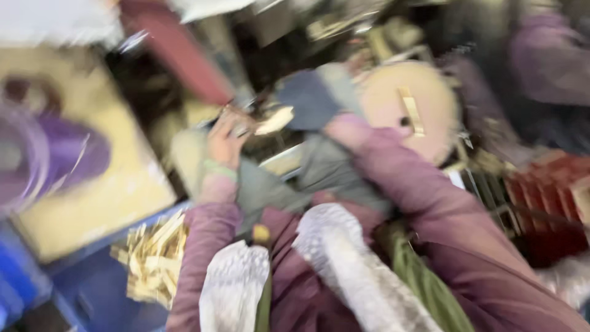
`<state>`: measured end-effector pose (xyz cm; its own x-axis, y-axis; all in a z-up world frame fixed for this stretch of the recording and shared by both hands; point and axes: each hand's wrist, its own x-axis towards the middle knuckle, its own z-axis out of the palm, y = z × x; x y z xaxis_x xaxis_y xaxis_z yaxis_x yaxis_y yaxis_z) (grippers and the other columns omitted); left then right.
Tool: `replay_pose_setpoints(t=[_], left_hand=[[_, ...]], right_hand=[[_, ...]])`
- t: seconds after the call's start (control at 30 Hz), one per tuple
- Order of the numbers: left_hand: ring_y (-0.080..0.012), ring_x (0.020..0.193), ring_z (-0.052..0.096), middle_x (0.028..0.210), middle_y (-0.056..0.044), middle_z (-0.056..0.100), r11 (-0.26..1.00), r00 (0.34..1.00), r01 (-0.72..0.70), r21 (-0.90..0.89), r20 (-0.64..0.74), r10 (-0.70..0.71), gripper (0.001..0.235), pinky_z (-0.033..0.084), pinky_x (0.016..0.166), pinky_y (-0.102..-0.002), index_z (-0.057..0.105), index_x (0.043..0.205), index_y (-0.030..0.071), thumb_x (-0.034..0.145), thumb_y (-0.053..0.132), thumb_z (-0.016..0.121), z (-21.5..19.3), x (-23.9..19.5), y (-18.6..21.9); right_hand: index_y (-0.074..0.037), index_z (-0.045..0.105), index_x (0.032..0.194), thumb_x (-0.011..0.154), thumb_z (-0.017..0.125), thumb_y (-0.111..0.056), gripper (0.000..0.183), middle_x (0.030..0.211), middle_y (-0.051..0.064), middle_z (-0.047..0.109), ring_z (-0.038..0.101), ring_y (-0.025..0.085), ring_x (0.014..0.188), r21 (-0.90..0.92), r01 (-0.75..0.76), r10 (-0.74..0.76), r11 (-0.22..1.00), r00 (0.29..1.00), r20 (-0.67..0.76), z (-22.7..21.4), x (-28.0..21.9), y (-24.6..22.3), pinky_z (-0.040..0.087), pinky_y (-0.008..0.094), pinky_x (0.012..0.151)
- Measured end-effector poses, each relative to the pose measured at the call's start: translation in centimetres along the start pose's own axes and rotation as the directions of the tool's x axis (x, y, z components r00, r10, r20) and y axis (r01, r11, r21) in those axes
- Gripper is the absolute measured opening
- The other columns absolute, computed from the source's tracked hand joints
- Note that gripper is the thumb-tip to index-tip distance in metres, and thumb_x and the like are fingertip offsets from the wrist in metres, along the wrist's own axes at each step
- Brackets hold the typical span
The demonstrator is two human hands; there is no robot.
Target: The person holds a L-shaped metal handle and presses it against a rotating abrasive belt and a polishing wheel, repeatedly turning the object to treat different sides before placing it in a bin.
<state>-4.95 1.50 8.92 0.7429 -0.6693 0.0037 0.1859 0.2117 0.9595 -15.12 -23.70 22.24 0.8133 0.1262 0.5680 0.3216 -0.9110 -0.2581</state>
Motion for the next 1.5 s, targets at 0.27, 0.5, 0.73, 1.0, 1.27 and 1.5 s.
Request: replay_pose_setpoints(t=[0.27,0.5,0.73,1.0,1.27,1.5], left_hand=[[-0.0218,0.128,0.062,0.134,-0.013,0.068,0.96,0.991,0.117,-0.255,-0.03,-0.129,0.036,0.046,0.116,-0.036,0.059,0.14,-0.006,0.108,0.01,0.061,5.9,-7.4,13.7],[-0.0216,0.131,0.059,0.137,-0.013,0.064,0.907,0.968,0.139,-0.398,-0.138,-0.209,0.041,0.044,0.118,-0.036,0.055,0.145,-0.007,0.105,0.004,0.062,6.9,-9.8,13.2],[-0.0213,0.131,0.061,0.138,-0.012,0.065,0.911,0.975,0.171,-0.374,-0.07,-0.212,0.04,0.046,0.116,-0.036,0.053,0.146,-0.006,0.108,0.008,0.057,5.4,-9.2,13.7],[-0.0105,0.106,0.052,0.12,-0.003,0.061,0.913,0.925,0.302,-0.273,-0.147,-0.35,0.038,0.04,0.094,-0.025,0.06,0.145,-0.003,0.11,0.013,0.059,4.0,-8.2,10.8],[-0.0133,0.091,0.069,0.103,-0.002,0.072,0.798,0.832,0.5,-0.337,-0.068,-0.55,0.026,0.058,0.076,-0.033,0.068,0.117,0.008,0.103,0.028,0.058,0.3,-0.7,4.3],[-0.0137,0.086,0.066,0.101,-0.001,0.071,0.747,0.793,0.425,-0.512,-0.186,-0.579,0.025,0.058,0.072,-0.035,0.068,0.12,0.009,0.102,0.024,0.059,-0.8,2.2,-2.8]], right_hand=[[-0.017,0.073,0.101,0.082,0.075,-0.013,0.019,0.108,0.005,0.063,0.06,0.027,0.117,-0.221,0.135,-0.099,0.966,0.981,0.164,-6.9,-0.4,-3.4,0.049,0.051,0.116],[-0.021,0.073,0.1,0.082,0.078,-0.007,0.023,0.114,0.001,0.062,0.058,0.026,0.122,-0.277,0.119,-0.085,0.953,0.988,0.131,-6.0,-1.6,-3.8,0.045,0.054,0.123],[-0.019,0.078,0.108,0.085,0.08,-0.006,0.026,0.115,0.0,0.065,0.059,0.025,0.129,-0.221,0.081,-0.048,0.972,0.987,0.151,-4.7,-2.4,-4.0,0.043,0.054,0.127],[-0.015,0.076,0.11,0.081,0.078,-0.01,0.03,0.112,0.005,0.067,0.062,0.03,0.123,-0.036,0.036,-0.028,0.999,0.98,0.198,-3.7,-1.5,-3.4,0.045,0.054,0.121],[-0.02,0.075,0.102,0.077,0.087,-0.031,0.029,0.091,0.007,0.067,0.063,0.033,0.089,-0.021,-0.093,0.094,0.995,0.918,0.385,-0.6,-0.2,-1.0,0.049,0.044,0.079],[-0.02,0.072,0.078,0.082,0.081,-0.034,0.017,0.077,0.008,0.066,0.066,0.032,0.078,-0.196,-0.058,0.141,0.979,0.884,0.445,4.5,1.7,2.1,0.048,0.044,0.065]])
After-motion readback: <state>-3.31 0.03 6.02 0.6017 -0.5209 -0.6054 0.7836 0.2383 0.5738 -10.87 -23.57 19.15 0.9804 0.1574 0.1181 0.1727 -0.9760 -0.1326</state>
